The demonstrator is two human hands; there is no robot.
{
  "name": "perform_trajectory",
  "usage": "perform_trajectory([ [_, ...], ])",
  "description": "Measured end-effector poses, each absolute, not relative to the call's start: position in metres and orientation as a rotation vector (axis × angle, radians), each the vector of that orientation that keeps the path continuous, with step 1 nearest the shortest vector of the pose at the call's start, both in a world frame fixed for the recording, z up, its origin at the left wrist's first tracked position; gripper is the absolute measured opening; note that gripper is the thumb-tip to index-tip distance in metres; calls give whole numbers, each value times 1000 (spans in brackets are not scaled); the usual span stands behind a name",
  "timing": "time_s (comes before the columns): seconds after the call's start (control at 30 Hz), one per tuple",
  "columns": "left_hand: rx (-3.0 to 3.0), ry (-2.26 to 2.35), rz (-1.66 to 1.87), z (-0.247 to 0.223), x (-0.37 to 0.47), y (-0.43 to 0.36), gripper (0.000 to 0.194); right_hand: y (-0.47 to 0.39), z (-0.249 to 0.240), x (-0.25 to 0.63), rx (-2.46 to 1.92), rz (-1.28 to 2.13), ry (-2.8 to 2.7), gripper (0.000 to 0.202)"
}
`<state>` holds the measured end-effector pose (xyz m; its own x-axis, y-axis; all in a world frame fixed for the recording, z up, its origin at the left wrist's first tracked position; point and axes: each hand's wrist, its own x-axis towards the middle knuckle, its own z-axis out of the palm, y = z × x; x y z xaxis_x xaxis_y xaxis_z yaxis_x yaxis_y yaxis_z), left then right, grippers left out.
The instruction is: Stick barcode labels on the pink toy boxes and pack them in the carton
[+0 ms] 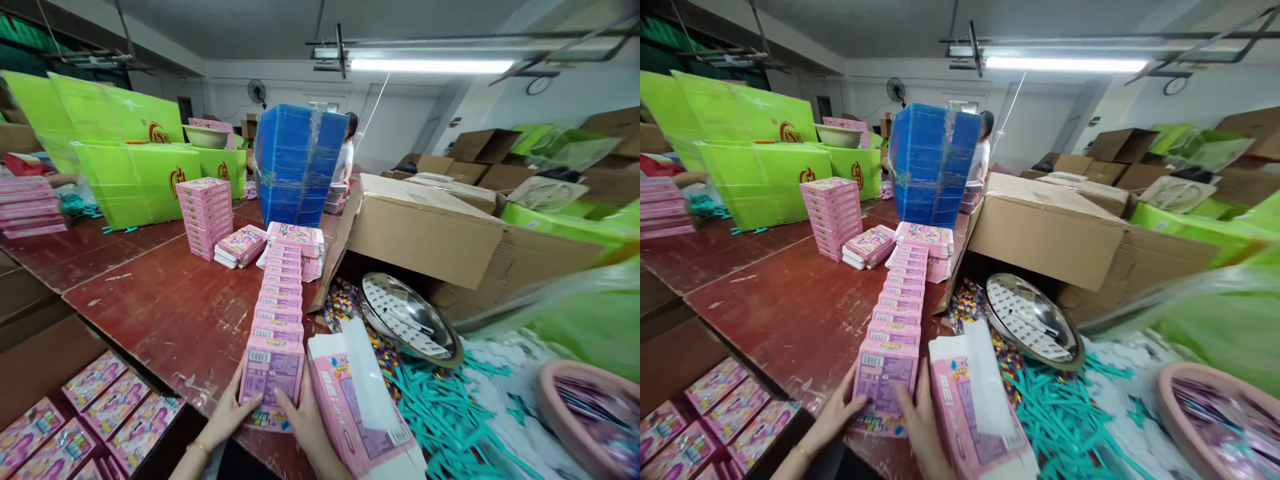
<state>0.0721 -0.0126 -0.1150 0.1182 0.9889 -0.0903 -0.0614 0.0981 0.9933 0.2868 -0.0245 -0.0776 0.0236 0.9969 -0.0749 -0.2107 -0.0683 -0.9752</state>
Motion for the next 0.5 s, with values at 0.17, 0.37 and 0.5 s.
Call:
perform_trajectory([
  [0.17,1306,1116,1075,-118,93,-17,83,-15,-101,267,-1156,1207,-1139,106],
  [0.37,1425,1194,1178,-110,97,-19,73,-31,-99,280,-1264,1214,-1162,93],
  [0.5,1393,1241,1226,-110,104,-22,73,-53,-63,318,-1173,1125,-1248,81],
])
